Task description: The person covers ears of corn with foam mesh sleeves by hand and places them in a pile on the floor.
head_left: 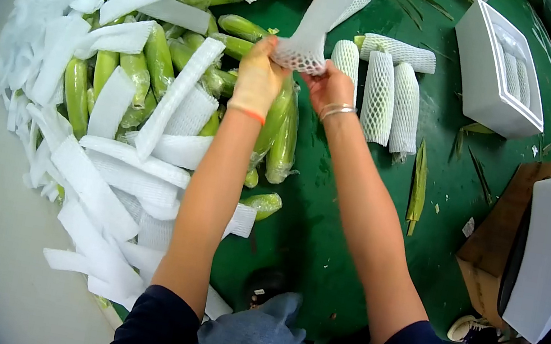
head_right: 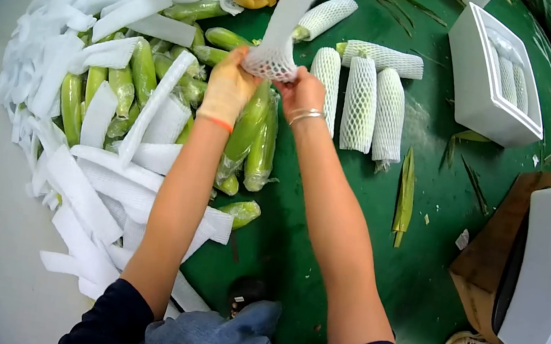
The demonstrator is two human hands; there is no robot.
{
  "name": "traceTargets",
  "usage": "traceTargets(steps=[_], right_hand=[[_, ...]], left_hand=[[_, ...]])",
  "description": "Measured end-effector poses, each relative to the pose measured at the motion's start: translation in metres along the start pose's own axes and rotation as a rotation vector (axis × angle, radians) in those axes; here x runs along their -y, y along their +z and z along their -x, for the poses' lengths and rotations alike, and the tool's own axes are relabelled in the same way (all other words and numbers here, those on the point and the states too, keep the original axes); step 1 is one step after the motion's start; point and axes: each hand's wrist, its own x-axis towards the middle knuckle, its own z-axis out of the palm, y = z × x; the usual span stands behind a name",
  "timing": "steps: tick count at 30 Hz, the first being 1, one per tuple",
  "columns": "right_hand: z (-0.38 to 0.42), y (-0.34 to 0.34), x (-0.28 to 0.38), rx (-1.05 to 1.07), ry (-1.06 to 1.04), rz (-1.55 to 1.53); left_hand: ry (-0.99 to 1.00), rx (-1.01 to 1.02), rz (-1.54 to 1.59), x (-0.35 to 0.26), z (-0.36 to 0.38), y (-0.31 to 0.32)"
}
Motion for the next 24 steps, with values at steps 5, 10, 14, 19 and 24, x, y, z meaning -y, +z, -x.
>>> traceTargets(steps=[5, 10, 14, 19, 24], right_hand=[[-0.005, -0.021, -0.037, -0.179, 0.378, 0.576], [0.08, -0.006, -0.03, -0.215, 0.131, 0.426], [0.214, 0.01, -0.014, -0.12, -0.144, 0.702], [0.23, -0.012, -0.044, -0.145, -0.059, 0.587], [0.173, -0.104, -0.118, -0.126, 0.214, 0.656]], left_hand=[[0.551, -0.175, -1.561, 0.014, -0.03, -0.039], [0.473, 0.014, -1.462, 0.003, 0.053, -0.039], [0.877, -0.157, -1.548, 0.028, 0.177, -0.075], [0.397, -0.307, -0.857, 0.027, 0.22, -0.083], [0.382, -0.243, -1.033, 0.06, 0.199, -0.129]])
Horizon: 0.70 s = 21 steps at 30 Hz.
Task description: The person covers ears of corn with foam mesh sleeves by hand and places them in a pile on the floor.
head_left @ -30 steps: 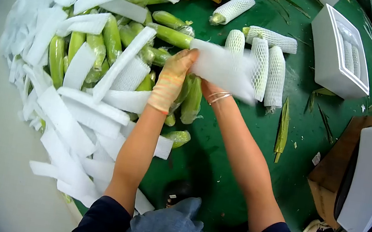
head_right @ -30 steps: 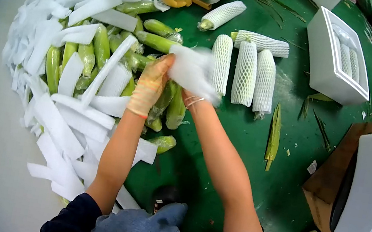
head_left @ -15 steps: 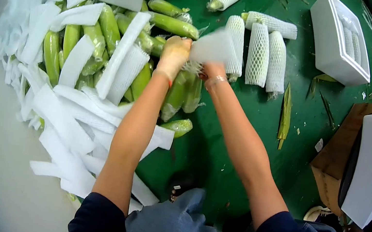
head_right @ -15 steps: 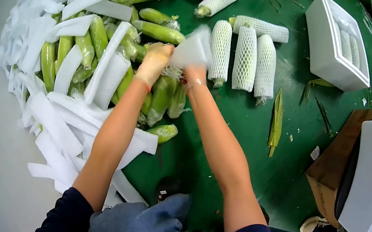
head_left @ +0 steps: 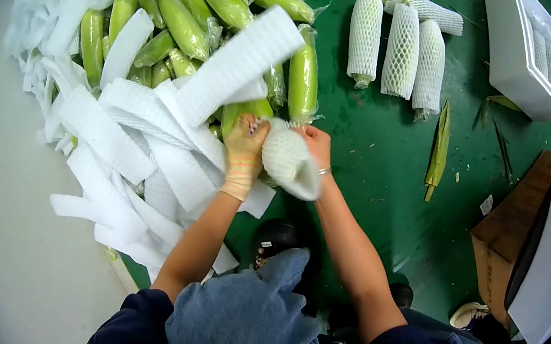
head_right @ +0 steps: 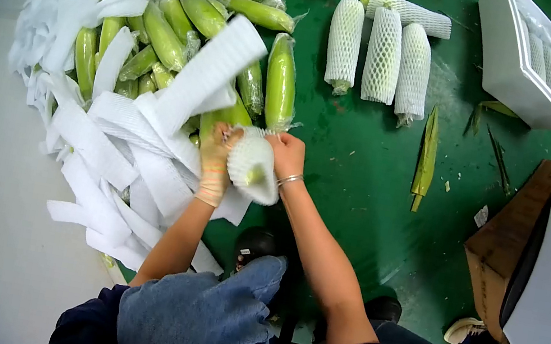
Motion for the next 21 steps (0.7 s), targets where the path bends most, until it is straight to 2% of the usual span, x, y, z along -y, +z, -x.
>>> traceTargets(steps=[1, 3, 4, 5, 7, 8, 9, 10, 11, 12, 13, 14, 16, 18, 19, 21], right_hand=[[0.002, -0.005, -0.005, -0.061, -0.035, 0.16], [0.013, -0.015, -0.014, -0.069, -0.016, 0.153], [0.014, -0.016, -0.013, -0.069, -0.011, 0.142], [0.018, -0.014, -0.008, -0.085, 0.092, -0.029], [0.008, -0.04, -0.024, 0.0, -0.172, 0.403], [0.007, -0.055, -0.024, 0.001, -0.169, 0.408], [0.009, -0.072, -0.023, 0.222, -0.314, 0.746], [0.009, -0.085, -0.02, 0.406, -0.073, 0.293], [0.008, -0.097, -0.017, 0.444, 0.311, -0.465], [0.012, -0.106, -0.006, 0.354, 0.63, -0.865], [0.015, -0.119, 0.006, 0.213, 0.676, -0.689], [0.023, -0.127, 0.026, 0.081, 0.735, -0.511], [0.024, -0.129, 0.044, 0.092, 0.694, -0.502], [0.021, -0.134, 0.059, 0.172, 0.675, -0.502], [0.019, -0.137, 0.067, 0.118, 0.638, -0.396], [0.014, -0.135, 0.096, 0.05, 0.447, 0.043]], left_hand=[[-0.017, 0.028, -0.201, 0.016, 0.007, 0.001], [-0.095, 0.129, -0.402, 0.039, 0.012, 0.006], [0.163, 0.181, -0.849, 0.061, 0.011, 0.009], [0.43, 0.205, -1.29, 0.078, 0.008, 0.013], [0.695, -0.149, -0.871, 0.06, 0.008, 0.031], [0.432, 0.076, -0.842, 0.034, 0.004, 0.038], [0.159, 0.298, -0.796, 0.004, 0.001, 0.052], [0.105, 0.24, -0.711, -0.041, 0.001, 0.062], [0.063, 0.179, -0.62, -0.072, -0.002, 0.073], [0.232, 0.221, -0.763, -0.064, -0.007, 0.085], [0.279, 0.263, -0.724, -0.054, -0.007, 0.092], [0.228, 0.282, -0.644, -0.055, -0.005, 0.095], [0.181, 0.302, -0.555, -0.058, -0.009, 0.105], [0.15, 0.418, -0.525, -0.064, -0.018, 0.113], [0.168, 0.425, -0.549, -0.068, -0.027, 0.116], [0.33, 0.323, -0.625, -0.068, -0.042, 0.118]])
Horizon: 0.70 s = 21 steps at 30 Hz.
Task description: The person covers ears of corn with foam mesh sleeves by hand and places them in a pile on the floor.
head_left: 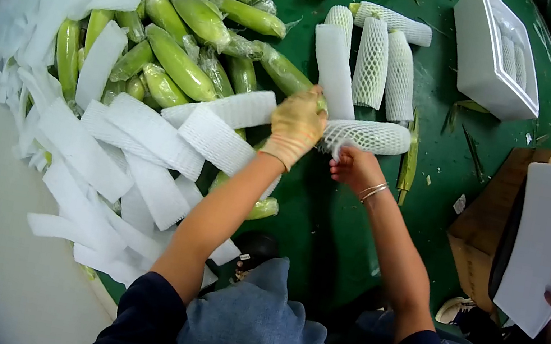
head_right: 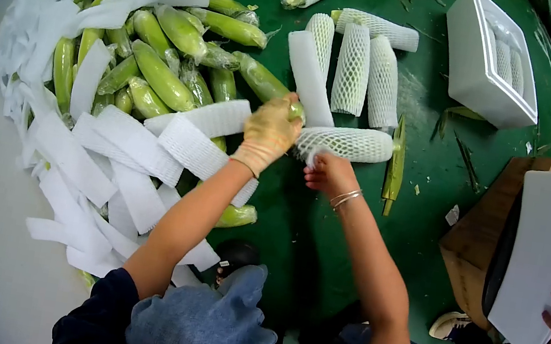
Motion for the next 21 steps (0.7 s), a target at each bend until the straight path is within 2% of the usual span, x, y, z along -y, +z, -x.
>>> traceTargets(steps=[1, 2, 3, 4, 5, 6, 8, 10, 12, 13, 14, 16, 18, 19, 20, 21], right_hand=[[0.023, 0.014, 0.024, -0.072, -0.139, 0.307], [0.026, 0.013, 0.033, -0.183, -0.515, 0.783], [0.036, 0.023, 0.052, -0.427, -0.787, 1.112], [0.039, 0.035, 0.077, -0.546, -0.856, 1.183], [0.027, 0.043, 0.094, -0.632, -1.14, 1.147], [0.021, 0.055, 0.114, -0.593, -1.276, 1.173], [-0.027, 0.075, 0.122, -0.503, -1.06, 1.205], [-0.049, 0.083, 0.138, -0.591, -0.98, 1.077], [-0.075, 0.073, 0.147, -0.579, -0.915, 1.097], [-0.081, 0.065, 0.147, -0.544, -1.014, 1.096], [-0.088, 0.055, 0.155, -0.452, -1.031, 1.098], [-0.03, 0.065, 0.159, -0.179, -1.018, 0.766], [0.021, 0.074, 0.143, 0.187, -0.769, 0.38], [0.033, 0.078, 0.121, 0.349, -0.698, 0.178], [0.043, 0.084, 0.1, 0.506, -0.618, -0.024], [0.043, 0.089, 0.079, 0.552, -0.526, -0.137]], left_hand=[[-0.031, 0.084, -0.106, 0.003, -0.009, -0.008], [-0.05, 0.165, -0.003, 0.012, -0.011, -0.016], [-0.018, 0.18, -0.014, 0.018, -0.008, -0.021], [0.013, 0.2, -0.026, 0.023, 0.0, -0.024], [-0.04, 0.26, -0.037, 0.022, 0.007, -0.033], [-0.025, 0.208, -0.009, 0.032, 0.016, -0.033], [0.026, 0.113, 0.029, 0.062, 0.038, -0.034], [0.177, -0.078, 0.094, 0.097, 0.075, -0.021], [-0.091, 0.219, 0.023, 0.092, 0.104, -0.037], [-0.096, 0.181, 0.062, 0.099, 0.121, -0.038], [-0.092, 0.143, 0.098, 0.114, 0.136, -0.036], [-0.25, 0.376, -0.001, 0.1, 0.138, -0.064], [-0.279, 0.56, -0.147, 0.1, 0.13, -0.071], [-0.275, 0.572, -0.148, 0.088, 0.123, -0.078], [-0.221, 0.347, -0.034, 0.068, 0.109, -0.086], [-0.166, 0.119, 0.078, 0.054, 0.092, -0.086]])
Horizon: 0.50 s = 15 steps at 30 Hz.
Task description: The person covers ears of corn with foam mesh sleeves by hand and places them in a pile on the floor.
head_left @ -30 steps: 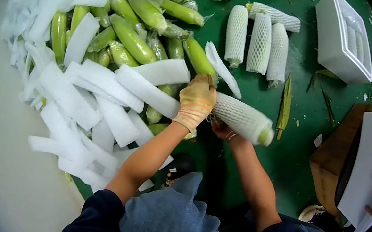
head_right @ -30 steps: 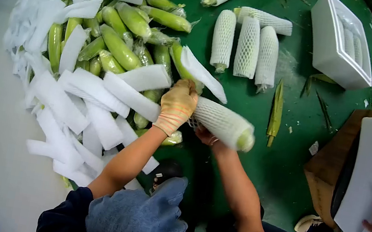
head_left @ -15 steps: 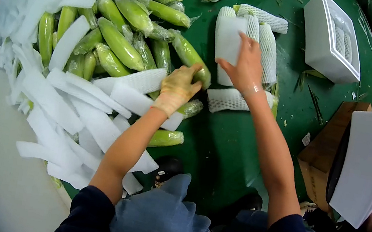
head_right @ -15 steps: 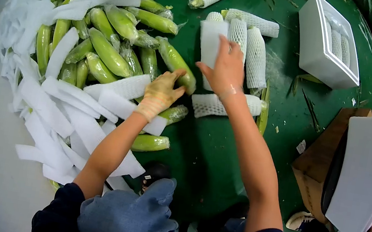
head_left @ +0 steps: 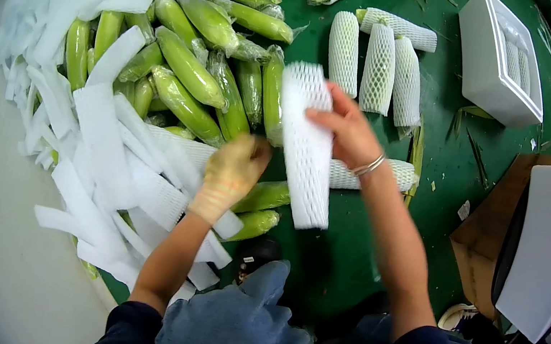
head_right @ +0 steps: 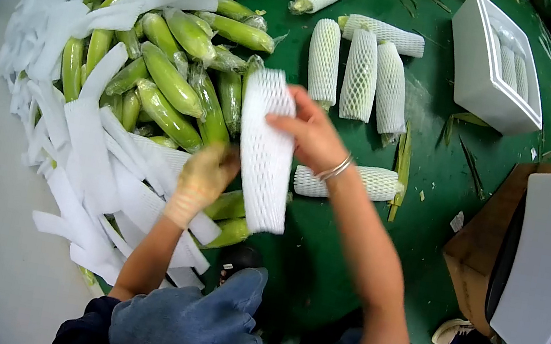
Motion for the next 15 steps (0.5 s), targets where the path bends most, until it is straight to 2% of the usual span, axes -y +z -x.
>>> traceTargets(steps=[2, 3, 5, 7, 8, 9, 11, 12, 13, 14, 15], right_hand=[[0.009, 0.008, -0.035, -0.062, 0.088, -0.273], [0.01, 0.013, -0.046, -0.126, 0.119, -0.405], [0.004, 0.008, -0.056, -0.133, 0.047, -0.486], [-0.004, -0.007, -0.057, -0.383, 0.189, -0.138], [-0.007, 0.003, -0.073, -0.394, -0.292, 0.214], [-0.014, 0.007, -0.075, -0.476, -0.191, 0.0], [-0.041, -0.009, -0.088, -0.773, -0.186, 0.122], [-0.049, -0.015, -0.089, -0.648, -0.164, -0.193], [-0.057, -0.022, -0.089, -0.548, -0.12, -0.547], [-0.066, -0.029, -0.09, -0.484, -0.041, -0.855], [-0.069, -0.023, -0.091, -0.526, -0.11, -0.807]], left_hand=[[0.395, -0.237, 0.378, -0.021, -0.035, 0.002], [0.397, -0.147, 0.7, -0.029, -0.048, 0.009], [-0.134, 0.48, 1.31, -0.01, -0.07, 0.013], [-0.063, 0.43, 1.492, -0.017, -0.062, 0.025], [0.001, 0.398, 1.539, -0.011, -0.067, 0.033], [-0.03, 0.341, 1.589, -0.023, -0.063, 0.025], [-0.099, 0.19, 1.587, -0.003, -0.084, 0.052], [0.017, 0.073, 1.676, -0.02, -0.081, 0.04], [-0.231, -0.004, 1.924, -0.014, -0.098, 0.051], [-0.24, -0.095, 1.869, -0.015, -0.105, 0.046], [-0.251, -0.187, 1.812, -0.012, -0.112, 0.041]])
